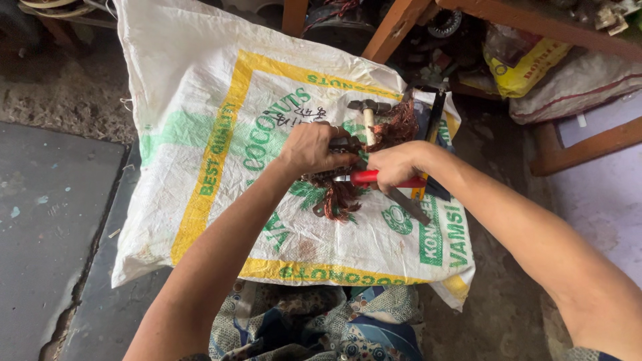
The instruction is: The person pulls copper wire out of a motor stator by hand and using pliers, prying and tugging at the bundles of wire on top of a white bag.
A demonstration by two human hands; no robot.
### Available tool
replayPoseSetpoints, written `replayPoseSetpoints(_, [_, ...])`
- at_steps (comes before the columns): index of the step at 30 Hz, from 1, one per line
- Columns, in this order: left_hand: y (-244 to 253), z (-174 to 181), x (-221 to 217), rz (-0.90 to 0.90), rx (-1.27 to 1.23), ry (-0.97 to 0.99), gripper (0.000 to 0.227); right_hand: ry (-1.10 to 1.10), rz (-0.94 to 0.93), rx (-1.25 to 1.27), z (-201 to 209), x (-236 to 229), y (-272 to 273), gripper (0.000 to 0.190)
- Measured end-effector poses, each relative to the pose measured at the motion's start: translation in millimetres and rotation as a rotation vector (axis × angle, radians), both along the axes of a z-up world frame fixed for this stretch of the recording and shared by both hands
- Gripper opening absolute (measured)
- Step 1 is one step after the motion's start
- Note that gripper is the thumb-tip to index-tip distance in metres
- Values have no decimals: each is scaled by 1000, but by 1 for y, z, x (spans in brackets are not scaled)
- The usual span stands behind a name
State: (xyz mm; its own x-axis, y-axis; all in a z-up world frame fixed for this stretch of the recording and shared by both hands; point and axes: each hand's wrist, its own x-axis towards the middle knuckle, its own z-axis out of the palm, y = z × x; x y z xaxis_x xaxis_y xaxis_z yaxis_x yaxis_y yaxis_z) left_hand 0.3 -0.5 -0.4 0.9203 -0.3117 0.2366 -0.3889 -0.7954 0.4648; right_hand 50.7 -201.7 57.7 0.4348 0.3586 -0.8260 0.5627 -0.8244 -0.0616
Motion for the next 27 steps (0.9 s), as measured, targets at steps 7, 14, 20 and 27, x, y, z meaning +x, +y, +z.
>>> replayPoseSetpoints(7, [3, -4, 5, 34, -117, -23, 57, -54, 34, -59, 1, -6, 13, 26])
replayPoseSetpoints(14, [-1, -15, 12, 114, -54, 36, 60, -122, -155, 33, -24, -25, -29, 31])
replayPoseSetpoints(20, [1, -22, 28, 268, -37, 226, 63, -270, -581, 515, -79, -97, -73, 20])
replayPoseSetpoints(27, [-5, -23, 25, 341, -71, 231, 64, -624, -768, 723, -140, -99, -58, 25])
